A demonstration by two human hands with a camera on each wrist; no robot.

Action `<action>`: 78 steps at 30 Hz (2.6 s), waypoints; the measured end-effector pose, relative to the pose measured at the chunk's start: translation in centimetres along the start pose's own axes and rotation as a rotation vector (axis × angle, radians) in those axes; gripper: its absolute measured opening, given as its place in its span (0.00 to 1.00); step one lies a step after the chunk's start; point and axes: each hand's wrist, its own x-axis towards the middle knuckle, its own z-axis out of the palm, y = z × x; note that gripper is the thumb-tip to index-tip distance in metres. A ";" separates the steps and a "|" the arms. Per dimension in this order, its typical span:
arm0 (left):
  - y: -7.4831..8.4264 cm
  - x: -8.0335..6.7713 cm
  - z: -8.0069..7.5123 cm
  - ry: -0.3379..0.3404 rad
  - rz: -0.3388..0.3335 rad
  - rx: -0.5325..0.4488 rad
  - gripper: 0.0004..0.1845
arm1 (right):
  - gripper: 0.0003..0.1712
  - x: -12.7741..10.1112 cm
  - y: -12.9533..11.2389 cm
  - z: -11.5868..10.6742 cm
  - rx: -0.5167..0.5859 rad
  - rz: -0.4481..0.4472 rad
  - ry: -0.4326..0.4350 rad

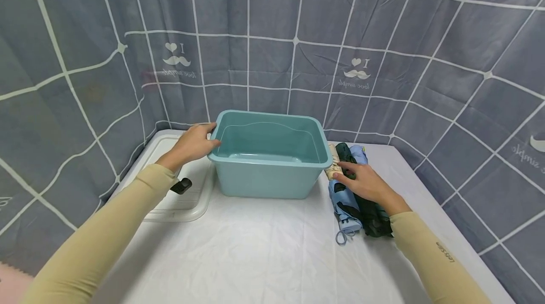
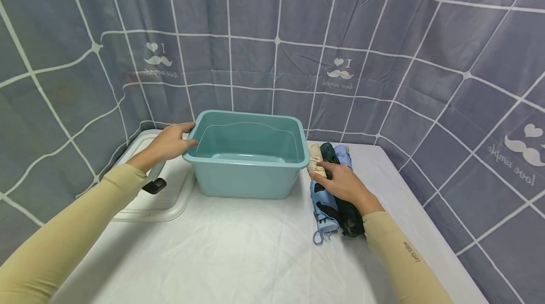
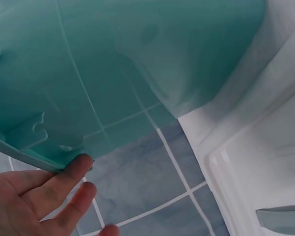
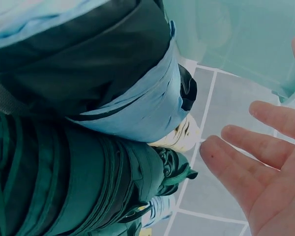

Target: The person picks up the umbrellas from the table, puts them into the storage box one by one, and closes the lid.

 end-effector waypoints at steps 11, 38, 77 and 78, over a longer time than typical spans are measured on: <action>-0.1 -0.7 -0.7 0.021 0.052 0.071 0.37 | 0.40 -0.3 0.3 0.3 -0.011 0.013 -0.020; 0.7 -0.3 -0.5 0.027 0.020 0.153 0.41 | 0.42 -0.5 0.2 1.7 -0.066 0.076 -0.151; 0.7 -0.3 -0.3 -0.028 -0.036 0.228 0.45 | 0.52 1.7 -2.2 3.6 -0.122 0.291 -0.384; 0.7 -0.2 -0.5 -0.034 -0.028 0.236 0.46 | 0.52 1.7 -2.2 3.7 -0.119 0.298 -0.384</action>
